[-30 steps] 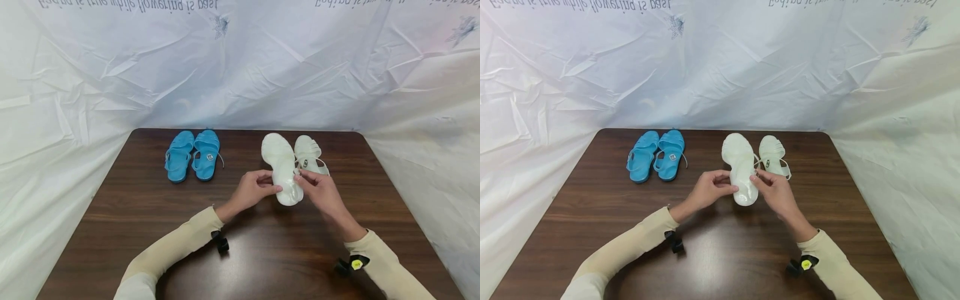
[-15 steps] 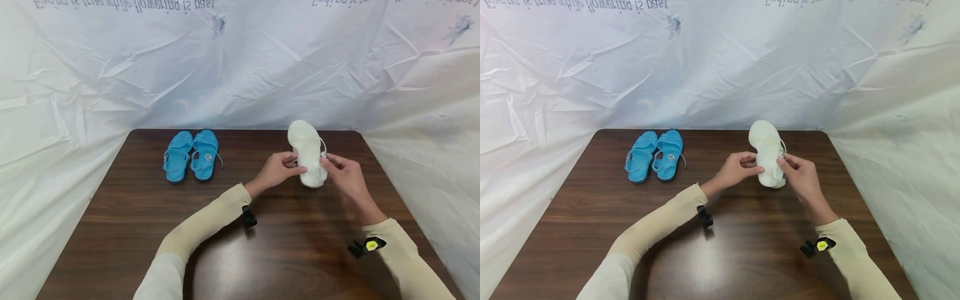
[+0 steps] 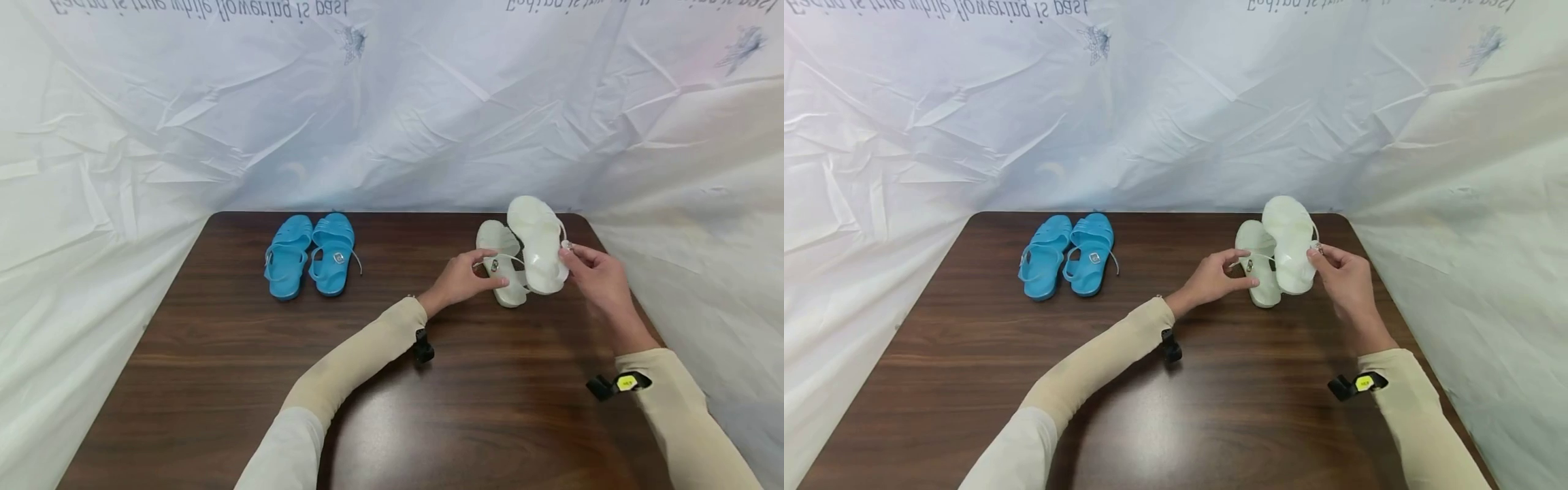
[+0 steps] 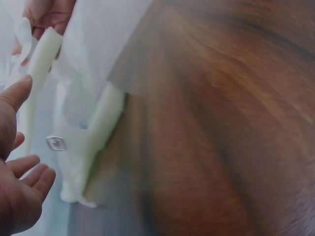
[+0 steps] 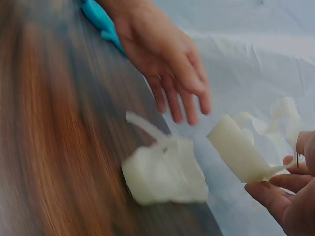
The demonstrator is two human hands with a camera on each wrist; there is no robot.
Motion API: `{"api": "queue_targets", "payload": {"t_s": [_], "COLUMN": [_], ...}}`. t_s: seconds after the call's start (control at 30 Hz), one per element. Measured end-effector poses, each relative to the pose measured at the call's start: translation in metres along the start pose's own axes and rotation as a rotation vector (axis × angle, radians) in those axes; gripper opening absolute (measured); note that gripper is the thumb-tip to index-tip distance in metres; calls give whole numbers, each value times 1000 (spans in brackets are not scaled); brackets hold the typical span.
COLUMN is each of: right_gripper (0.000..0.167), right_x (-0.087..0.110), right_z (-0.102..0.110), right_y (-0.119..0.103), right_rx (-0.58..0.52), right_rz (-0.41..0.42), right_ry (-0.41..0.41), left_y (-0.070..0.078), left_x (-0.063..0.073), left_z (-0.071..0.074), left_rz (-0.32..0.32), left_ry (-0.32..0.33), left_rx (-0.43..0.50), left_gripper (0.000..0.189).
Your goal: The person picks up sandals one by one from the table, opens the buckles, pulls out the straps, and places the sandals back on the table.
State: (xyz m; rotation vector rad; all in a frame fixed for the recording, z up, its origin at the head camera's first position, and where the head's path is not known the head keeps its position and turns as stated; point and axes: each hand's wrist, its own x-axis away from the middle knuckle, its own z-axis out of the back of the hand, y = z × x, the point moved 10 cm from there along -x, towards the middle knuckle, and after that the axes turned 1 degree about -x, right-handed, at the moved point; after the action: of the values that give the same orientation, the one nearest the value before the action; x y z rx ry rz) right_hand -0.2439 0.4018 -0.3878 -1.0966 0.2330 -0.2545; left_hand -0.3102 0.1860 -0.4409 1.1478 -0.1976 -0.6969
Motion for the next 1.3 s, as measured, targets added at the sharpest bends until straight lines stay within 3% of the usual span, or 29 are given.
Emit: {"api": "queue_targets", "payload": {"t_s": [0.27, 0.5, 0.8, 1.1, 1.3], "right_gripper": [67, 66, 71, 70, 67], "right_x": [-22, -30, -40, -43, -44], "right_z": [14, 16, 10, 9, 2], "right_y": [31, 59, 84, 97, 96], "right_rx": [4, 23, -5, 149, 172], "right_rz": [-20, -43, -83, -111, -79], "right_ry": [-1, -11, -20, -23, -59], "left_y": [-21, -25, -23, -24, -26], "left_x": [-2, -3, -2, -2, -2], "left_z": [-17, -27, -31, -33, -33], "left_rz": [72, 100, 100, 104, 106], "left_ry": [-3, -6, -2, -11, -18], "left_rx": [-113, -150, -102, -43, -20], "left_gripper": [73, 73, 75, 72, 72]}}
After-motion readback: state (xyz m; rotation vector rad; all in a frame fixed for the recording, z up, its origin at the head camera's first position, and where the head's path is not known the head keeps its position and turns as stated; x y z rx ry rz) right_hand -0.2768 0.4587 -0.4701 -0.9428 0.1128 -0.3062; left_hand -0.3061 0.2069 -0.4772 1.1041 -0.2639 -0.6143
